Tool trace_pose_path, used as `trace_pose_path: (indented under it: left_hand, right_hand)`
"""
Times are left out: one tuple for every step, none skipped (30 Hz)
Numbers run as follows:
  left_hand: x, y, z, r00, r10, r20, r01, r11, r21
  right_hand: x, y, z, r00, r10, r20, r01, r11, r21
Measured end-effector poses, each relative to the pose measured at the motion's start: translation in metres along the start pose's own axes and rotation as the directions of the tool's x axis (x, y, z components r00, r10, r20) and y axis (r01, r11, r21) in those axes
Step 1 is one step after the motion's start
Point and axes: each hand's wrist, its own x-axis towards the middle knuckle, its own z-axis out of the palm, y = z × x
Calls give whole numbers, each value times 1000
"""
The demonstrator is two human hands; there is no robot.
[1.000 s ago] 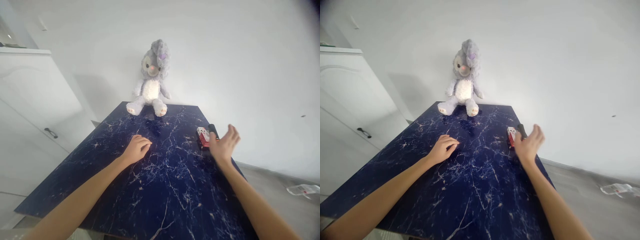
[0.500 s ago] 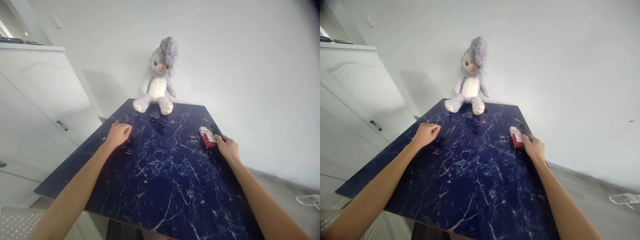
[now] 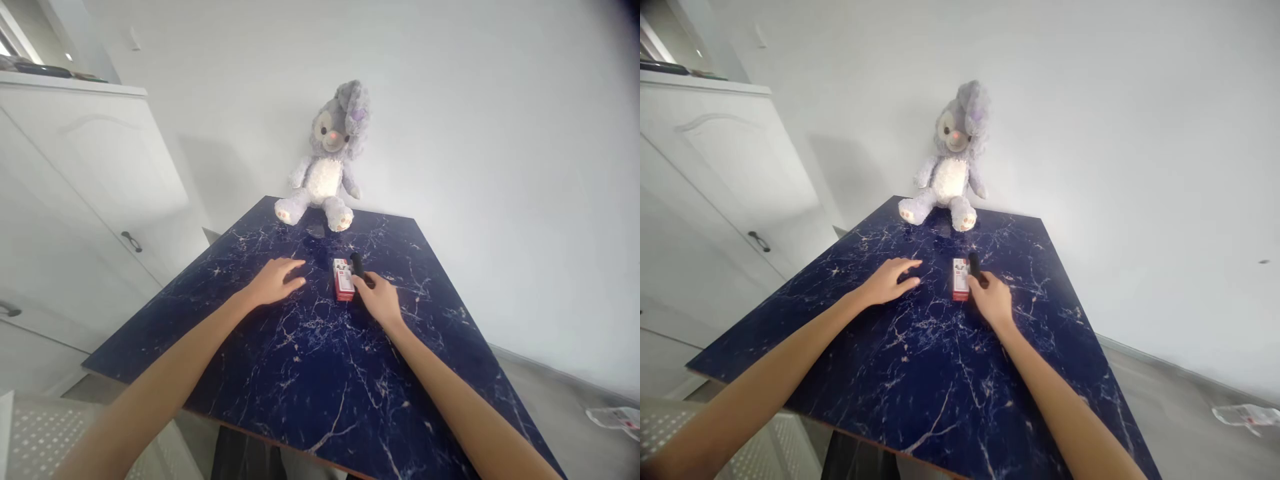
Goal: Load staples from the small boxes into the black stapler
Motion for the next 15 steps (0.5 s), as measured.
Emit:
trace_pose_path:
  left_hand:
    - [-2,2,4,999,23,32,-23,1000,-15]
    - [-3,2,7,998,36,55,-35,999,-26]
    - [-4,1,9,997,38,69,-36,999,-31]
    - [-4,-2,10,997,29,74,-27,999,-29]
    - [-4,-6,10,997,12,75,-10,1000,-18]
    - [-4,-11,8,997,-14,72,14,1000,3]
    - [-3,-18,5,997,-44,66,42,999,34]
    - [-2,-25,1,996,-74,58,70,995,71]
    - [-1,-33,-4,994,-102,47,96,989,111]
    - [-1,-42,-9,992,-124,33,118,982,150]
    - [-1,-50,-15,990,-141,20,135,974,181]
    - [-2,-58,-20,988,-156,5,152,968,200]
    - [-4,-66,-25,985,-174,-13,173,964,203]
    - [-6,-73,-28,980,-199,-32,201,961,191]
    - [-8,-79,-32,972,-227,-53,233,958,165]
  right_hand:
    - [-1,-10,9,1000,2,5,-2,1000,21]
    - [-1,-20,18,1000,3,9,-3,999,42]
    - [-1,-30,27,1000,-1,17,0,998,61]
    - [0,-41,36,1000,-5,26,3,997,72]
    - [1,-51,46,999,-5,35,2,997,81]
    - [3,-62,56,999,-7,46,2,996,93]
    - [6,-73,66,998,-15,58,9,994,109]
    - [9,-85,77,997,-31,69,22,992,126]
    - [12,-96,88,996,-45,81,33,989,143]
    - [16,-108,99,994,-50,93,35,987,158]
    - [19,-119,110,994,-47,103,29,985,169]
    - [23,-129,122,993,-39,114,18,984,178]
    - [26,-138,133,991,-31,132,5,982,190]
    - [28,-145,143,988,-28,150,-4,978,210]
    - [31,-149,152,986,-37,164,-3,972,236]
